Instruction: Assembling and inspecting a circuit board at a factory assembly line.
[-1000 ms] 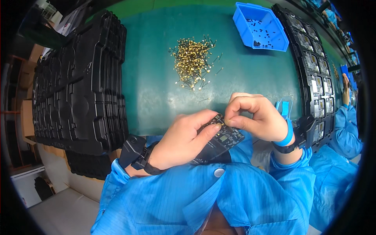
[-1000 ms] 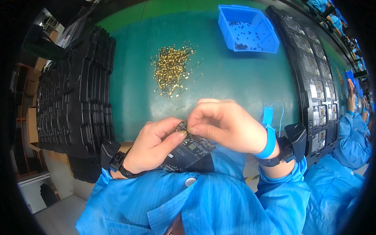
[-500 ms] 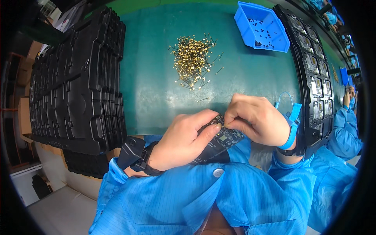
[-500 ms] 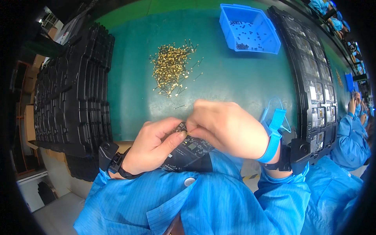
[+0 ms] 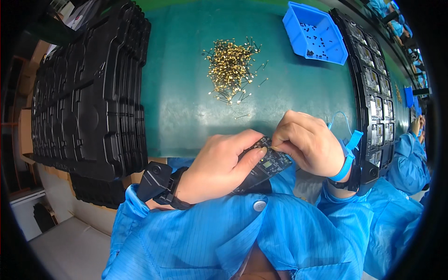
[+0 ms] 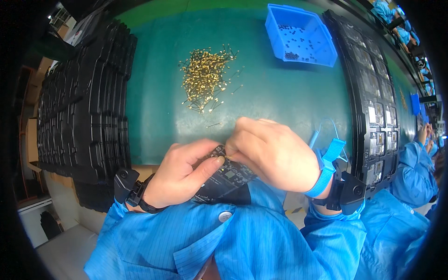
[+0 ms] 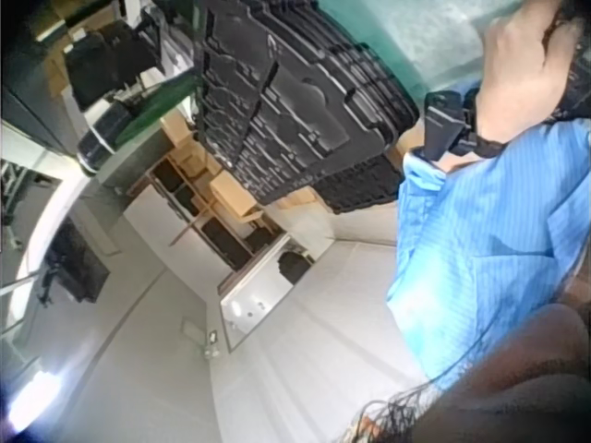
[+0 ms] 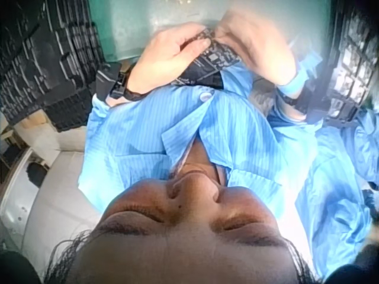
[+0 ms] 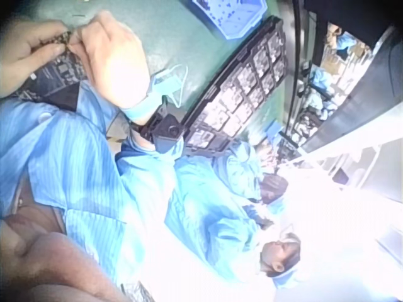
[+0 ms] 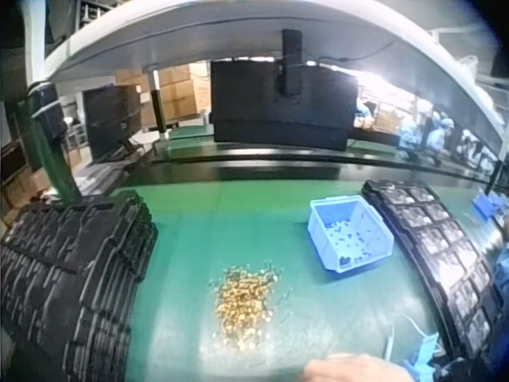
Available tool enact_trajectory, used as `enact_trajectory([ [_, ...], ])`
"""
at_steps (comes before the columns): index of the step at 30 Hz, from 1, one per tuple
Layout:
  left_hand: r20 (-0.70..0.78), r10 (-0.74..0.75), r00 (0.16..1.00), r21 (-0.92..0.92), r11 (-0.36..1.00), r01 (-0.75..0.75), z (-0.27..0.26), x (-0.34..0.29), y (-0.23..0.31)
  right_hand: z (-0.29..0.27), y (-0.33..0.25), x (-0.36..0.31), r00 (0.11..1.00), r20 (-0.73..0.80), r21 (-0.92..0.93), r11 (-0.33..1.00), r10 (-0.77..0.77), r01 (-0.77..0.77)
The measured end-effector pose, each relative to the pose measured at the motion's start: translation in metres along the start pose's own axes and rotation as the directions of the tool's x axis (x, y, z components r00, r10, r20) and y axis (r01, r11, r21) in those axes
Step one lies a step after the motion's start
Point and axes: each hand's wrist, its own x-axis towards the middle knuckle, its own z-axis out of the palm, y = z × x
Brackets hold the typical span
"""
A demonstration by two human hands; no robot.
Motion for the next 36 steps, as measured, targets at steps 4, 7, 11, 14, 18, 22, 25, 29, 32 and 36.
enact_trajectory([
  [4,-0.001,0.001,1.0,-0.016,1.0,-0.001,0.001,0.0,-0.001,-0.001,0.0,0.0,1.0,0.0,-0.033,0.999,-0.021,0.021],
  [7,0.006,0.015,1.0,-0.008,1.0,-0.015,0.001,0.0,-0.001,-0.001,0.001,0.0,0.999,0.006,-0.035,0.999,-0.032,0.033],
  [11,-0.006,0.007,1.0,-0.032,0.999,-0.007,0.001,0.0,-0.002,-0.001,0.001,0.002,0.999,0.01,-0.034,0.998,-0.047,0.047],
  [14,-0.011,0.019,1.0,-0.051,0.998,-0.019,0.002,0.0,-0.002,-0.002,0.003,0.003,0.998,0.014,-0.034,0.997,-0.065,0.066],
  [18,-0.002,-0.005,1.0,-0.061,0.998,0.005,0.001,0.002,0.0,-0.003,0.003,0.003,0.996,0.022,-0.025,0.996,-0.083,0.084],
  [22,-0.027,-0.005,1.0,-0.063,0.998,0.003,0.002,0.001,0.0,-0.002,-0.002,0.0,0.996,0.036,0.052,0.995,0.081,-0.083],
  [25,-0.047,-0.029,0.998,-0.101,0.995,0.024,0.004,0.001,-0.002,-0.003,-0.005,-0.001,0.977,-0.016,0.11,0.972,0.211,-0.208],
  [29,-0.043,-0.034,0.998,-0.071,0.997,0.031,0.005,0.002,0.0,-0.002,-0.007,-0.002,0.977,-0.011,0.105,0.972,0.212,-0.21],
  [32,-0.049,-0.032,0.998,-0.051,0.998,0.03,0.005,0.003,0.0,-0.003,-0.011,-0.001,0.971,-0.01,0.071,0.968,0.241,-0.239],
  [36,-0.069,-0.027,0.997,-0.047,0.999,0.024,0.005,0.002,0.001,-0.004,-0.015,0.001,0.967,-0.026,0.031,0.967,0.252,-0.251],
])
